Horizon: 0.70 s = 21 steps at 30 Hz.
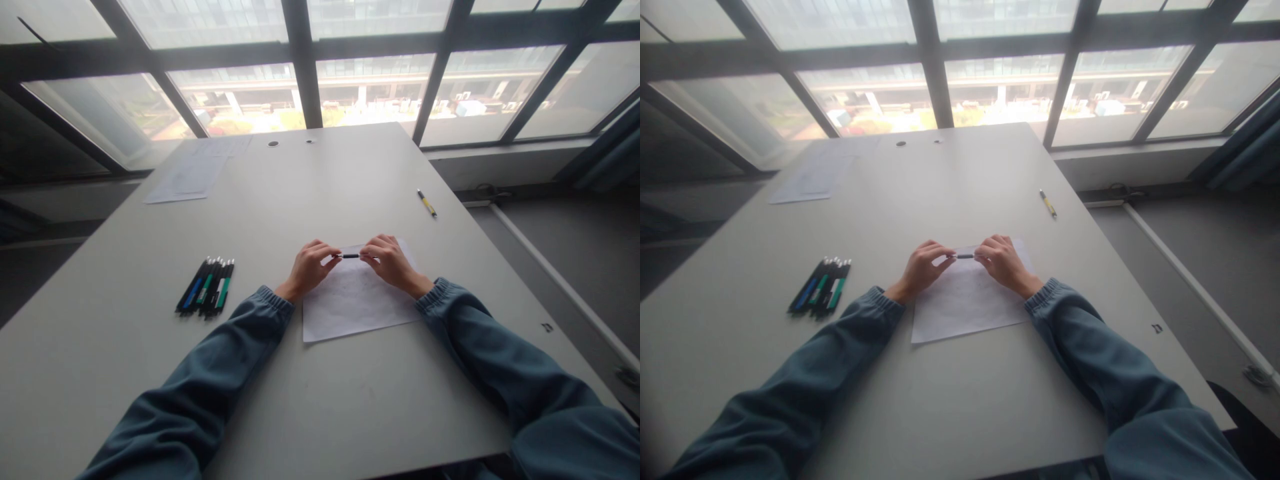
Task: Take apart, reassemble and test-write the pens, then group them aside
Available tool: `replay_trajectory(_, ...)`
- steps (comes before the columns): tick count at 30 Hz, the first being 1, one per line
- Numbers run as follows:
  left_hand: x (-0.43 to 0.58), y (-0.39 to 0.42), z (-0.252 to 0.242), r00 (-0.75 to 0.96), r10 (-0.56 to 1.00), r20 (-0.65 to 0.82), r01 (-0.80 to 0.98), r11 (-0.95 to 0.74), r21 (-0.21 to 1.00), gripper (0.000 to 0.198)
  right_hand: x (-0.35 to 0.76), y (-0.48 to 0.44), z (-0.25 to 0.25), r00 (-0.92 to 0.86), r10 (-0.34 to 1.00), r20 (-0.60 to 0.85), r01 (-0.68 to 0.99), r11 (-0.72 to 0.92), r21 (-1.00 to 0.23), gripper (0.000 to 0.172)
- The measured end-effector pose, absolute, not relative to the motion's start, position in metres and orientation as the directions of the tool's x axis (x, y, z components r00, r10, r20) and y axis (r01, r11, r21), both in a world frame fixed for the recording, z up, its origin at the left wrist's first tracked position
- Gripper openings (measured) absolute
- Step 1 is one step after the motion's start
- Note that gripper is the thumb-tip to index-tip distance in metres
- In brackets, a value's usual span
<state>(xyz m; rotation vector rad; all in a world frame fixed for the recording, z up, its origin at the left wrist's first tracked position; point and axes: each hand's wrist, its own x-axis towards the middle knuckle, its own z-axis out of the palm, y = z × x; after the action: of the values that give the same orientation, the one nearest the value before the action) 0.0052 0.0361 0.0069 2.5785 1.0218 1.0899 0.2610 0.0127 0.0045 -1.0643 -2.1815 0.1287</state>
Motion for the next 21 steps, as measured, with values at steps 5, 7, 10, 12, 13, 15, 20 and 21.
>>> replay_trajectory(5, 0.0056, 0.0362, 0.0056, 0.440, 0.702, 0.560, 0.517, -0.708, 0.481, 0.027, 0.2601, 0.0129, 0.0041, -0.411, 0.728, 0.548, 0.653, 0.655, -0.380, 0.008)
replay_trajectory(7, 0.0059, 0.0362, 0.0055, 0.431, 0.703, 0.566, 0.506, -0.708, 0.494, 0.025, 0.2599, 0.0126, 0.0046, -0.408, 0.727, 0.553, 0.650, 0.656, -0.383, 0.008)
replay_trajectory(10, 0.0062, 0.0360, 0.0059, 0.429, 0.693, 0.579, 0.489, -0.717, 0.497, 0.019, 0.2596, 0.0117, 0.0062, -0.404, 0.720, 0.564, 0.644, 0.662, -0.384, 0.010)
replay_trajectory(12, 0.0064, 0.0356, 0.0066, 0.435, 0.685, 0.584, 0.479, -0.725, 0.494, 0.018, 0.2595, 0.0111, 0.0071, -0.405, 0.714, 0.570, 0.637, 0.668, -0.385, 0.010)
replay_trajectory(13, 0.0064, 0.0353, 0.0071, 0.436, 0.682, 0.586, 0.475, -0.728, 0.494, 0.018, 0.2595, 0.0110, 0.0073, -0.406, 0.711, 0.574, 0.633, 0.672, -0.385, 0.010)
replay_trajectory(15, 0.0067, 0.0347, 0.0083, 0.433, 0.679, 0.593, 0.467, -0.732, 0.496, 0.020, 0.2596, 0.0108, 0.0074, -0.405, 0.706, 0.581, 0.629, 0.676, -0.384, 0.010)
replay_trajectory(20, 0.0077, 0.0331, 0.0109, 0.410, 0.675, 0.613, 0.450, -0.735, 0.507, 0.022, 0.2594, 0.0107, 0.0067, -0.410, 0.691, 0.596, 0.612, 0.692, -0.382, 0.010)
replay_trajectory(21, 0.0078, 0.0330, 0.0110, 0.406, 0.675, 0.616, 0.447, -0.735, 0.510, 0.022, 0.2593, 0.0104, 0.0069, -0.411, 0.689, 0.597, 0.610, 0.694, -0.382, 0.011)
